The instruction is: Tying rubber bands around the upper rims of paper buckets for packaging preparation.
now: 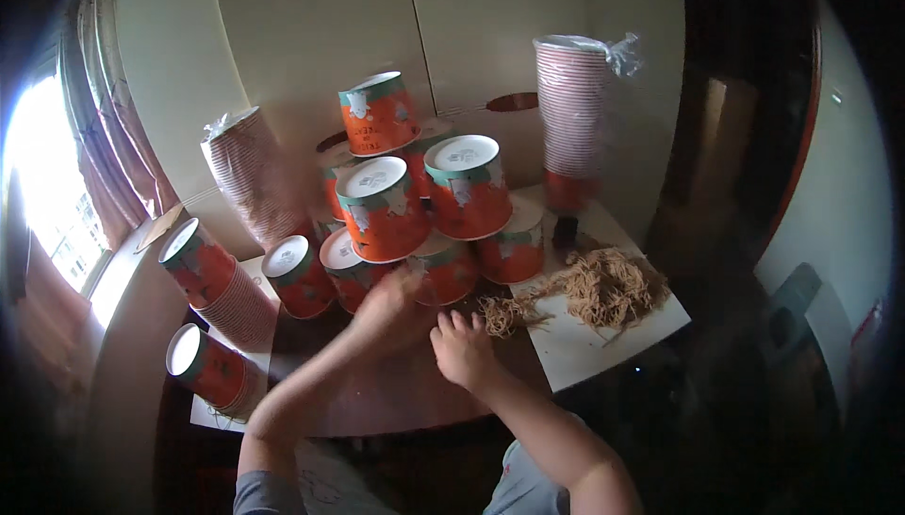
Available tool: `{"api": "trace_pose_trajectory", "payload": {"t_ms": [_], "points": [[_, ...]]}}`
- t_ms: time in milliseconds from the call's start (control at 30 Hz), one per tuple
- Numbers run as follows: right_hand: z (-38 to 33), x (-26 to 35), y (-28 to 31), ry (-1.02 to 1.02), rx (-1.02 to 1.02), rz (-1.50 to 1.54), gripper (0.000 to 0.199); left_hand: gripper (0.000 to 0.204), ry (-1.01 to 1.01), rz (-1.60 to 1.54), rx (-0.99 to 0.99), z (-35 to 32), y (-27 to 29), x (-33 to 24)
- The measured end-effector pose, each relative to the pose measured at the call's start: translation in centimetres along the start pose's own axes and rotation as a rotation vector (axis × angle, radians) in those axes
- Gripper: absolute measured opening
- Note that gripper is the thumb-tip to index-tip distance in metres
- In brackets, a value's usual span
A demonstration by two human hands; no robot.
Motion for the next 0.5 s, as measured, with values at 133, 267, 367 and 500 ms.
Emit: {"api": "trace_pose_trajectory", "payload": {"t_ms": [133, 267, 367, 500], "points": [[-0.4, -4.2, -4.1, -0.155, 0.273, -0.010, 0.012, 0.043, 0.041, 0.555, -0.584, 4.9, 8.3, 4.9], [-0.3, -7.0, -7.3, -0.251, 0.189, -0.040, 0.013, 0.023, 0.142, 0.493, -0.370, 6.9, 7.4, 10.0], [-1.4, -9.9, -10.3, -0.402, 0.233, 0.005, 0.012, 0.016, 0.131, 0.473, -0.414, 6.5, 8.7, 9.2], [-1.4, -11.0, -7.8, -0.512, 0.262, -0.050, 0.016, 0.024, 0.264, -0.430, -0.562, 2.8, 13.9, 11.8]]}}
Point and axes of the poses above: each hand's wrist, its own z-axis towards the middle knuckle, its own y-axis out of the back of the hand, x = y × z, the point moved 8 cm from there along z, towards the middle knuckle, and after that the axes turned 3 degrees about x, right-handed, at the moved point
